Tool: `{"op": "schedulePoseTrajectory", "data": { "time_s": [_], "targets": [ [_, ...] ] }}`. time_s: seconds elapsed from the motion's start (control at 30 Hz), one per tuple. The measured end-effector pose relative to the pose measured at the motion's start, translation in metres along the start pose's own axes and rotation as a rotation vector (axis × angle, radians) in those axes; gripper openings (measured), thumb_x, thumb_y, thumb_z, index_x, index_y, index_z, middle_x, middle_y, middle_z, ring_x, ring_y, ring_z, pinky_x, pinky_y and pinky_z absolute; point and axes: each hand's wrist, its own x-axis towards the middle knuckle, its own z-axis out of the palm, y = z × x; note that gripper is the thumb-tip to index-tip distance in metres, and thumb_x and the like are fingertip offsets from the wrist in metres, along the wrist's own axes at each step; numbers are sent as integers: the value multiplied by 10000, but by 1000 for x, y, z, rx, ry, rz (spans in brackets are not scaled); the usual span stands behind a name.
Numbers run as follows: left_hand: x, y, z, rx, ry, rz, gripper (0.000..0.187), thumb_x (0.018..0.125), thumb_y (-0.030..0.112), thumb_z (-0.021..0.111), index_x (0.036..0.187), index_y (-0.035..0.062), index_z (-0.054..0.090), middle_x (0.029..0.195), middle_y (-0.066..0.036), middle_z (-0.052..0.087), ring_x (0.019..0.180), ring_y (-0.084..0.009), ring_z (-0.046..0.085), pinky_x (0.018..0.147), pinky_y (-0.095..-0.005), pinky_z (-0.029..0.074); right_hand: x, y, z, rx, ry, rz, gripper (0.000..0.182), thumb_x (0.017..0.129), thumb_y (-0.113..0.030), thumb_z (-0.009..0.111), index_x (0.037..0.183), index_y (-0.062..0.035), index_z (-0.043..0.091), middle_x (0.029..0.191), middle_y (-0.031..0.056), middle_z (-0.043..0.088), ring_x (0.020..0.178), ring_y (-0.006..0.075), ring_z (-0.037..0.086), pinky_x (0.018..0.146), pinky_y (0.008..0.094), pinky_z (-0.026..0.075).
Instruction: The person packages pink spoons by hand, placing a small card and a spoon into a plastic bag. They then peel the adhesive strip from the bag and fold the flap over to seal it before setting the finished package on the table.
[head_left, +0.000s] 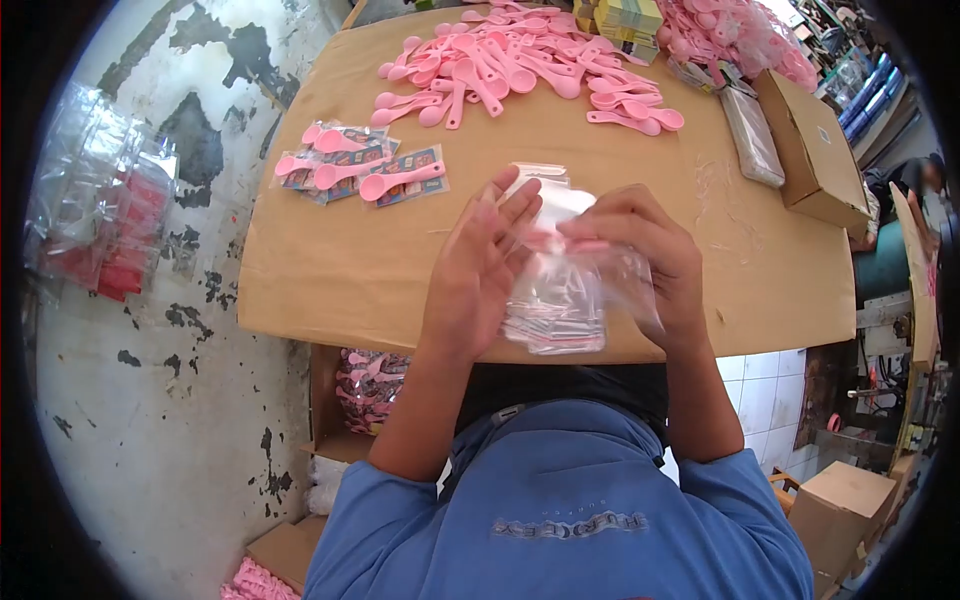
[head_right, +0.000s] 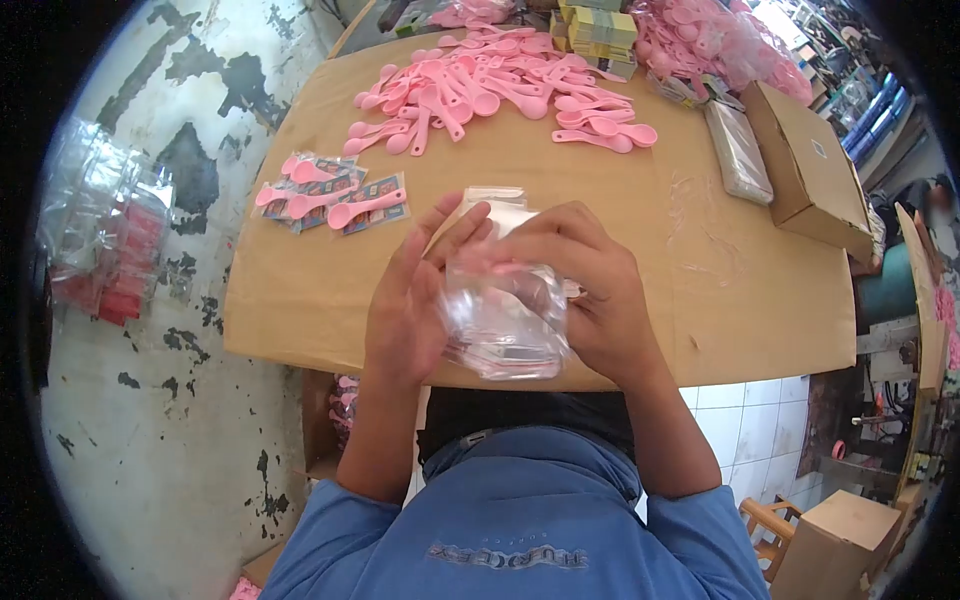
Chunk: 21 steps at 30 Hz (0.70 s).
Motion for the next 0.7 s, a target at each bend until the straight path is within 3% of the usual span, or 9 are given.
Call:
{"op": "schedulePoseTrajectory", "data": {
  "time_s": [0.07,0.1,0.23,0.33,0.4,0.5,0.53,0.63,0.7],
  "targets": [
    [-7,6,10,103,-148,21,589,1066,265,624,1542,-20,428,1512,-185,544,1327,-229,586,1105,-355,478,0,-8,2,31,84,197,415,873,-88,794,1282,-70,720,922,43,657,858,158,607,781,308,491],
    [-9,6,14,210,-195,42,572,1059,233,636,1529,-31,442,1511,-184,546,1331,-219,581,1103,-349,479,-2,-3,-1,64,9,227,539,921,-91,791,1421,-56,594,876,26,608,807,93,571,728,251,466],
    [-8,2,16,425,-225,106,425,1054,109,636,1440,-49,553,1353,-155,669,1198,-168,644,1040,-315,516,-10,4,6,259,-8,422,634,929,-44,788,1474,-55,463,872,13,619,789,62,559,704,238,456],
    [-12,-1,16,480,-142,106,417,1059,73,617,1459,-25,558,1239,-130,726,1069,-128,687,924,-272,556,-14,8,10,323,196,380,562,925,-49,784,1424,-57,528,969,51,671,820,99,605,708,261,476],
    [-16,0,20,530,-100,105,452,1058,66,613,1498,-6,536,1242,-128,730,1028,-118,699,877,-252,566,-10,5,4,-96,249,161,464,907,-46,785,1336,-58,609,1046,74,685,886,155,633,744,296,502],
    [-20,-7,38,567,-9,172,536,1052,48,607,1573,51,482,986,-40,733,798,-48,639,690,-214,515,3,0,0,-452,302,-117,337,861,-38,793,1187,-62,706,1128,93,689,983,247,642,802,353,527],
    [-21,-7,36,636,-40,163,578,1039,22,615,1591,47,448,1010,-54,736,827,-48,644,710,-206,511,7,-2,2,-525,315,-202,299,843,-35,796,1134,-63,734,1150,97,688,1015,278,640,822,373,533],
    [-22,-7,30,849,-106,164,672,1008,-28,635,1627,37,382,988,-43,705,824,-34,607,706,-190,469,13,-3,8,-637,316,-248,285,791,-23,804,1069,-60,755,1163,94,694,1049,309,625,850,407,533],
    [-24,-5,33,998,-107,189,680,998,-23,642,1626,38,389,849,31,628,707,-7,512,617,-189,398,14,1,10,-657,345,-277,301,775,-18,803,1069,-60,757,1165,90,698,1042,311,627,855,411,531]
  ]
}}
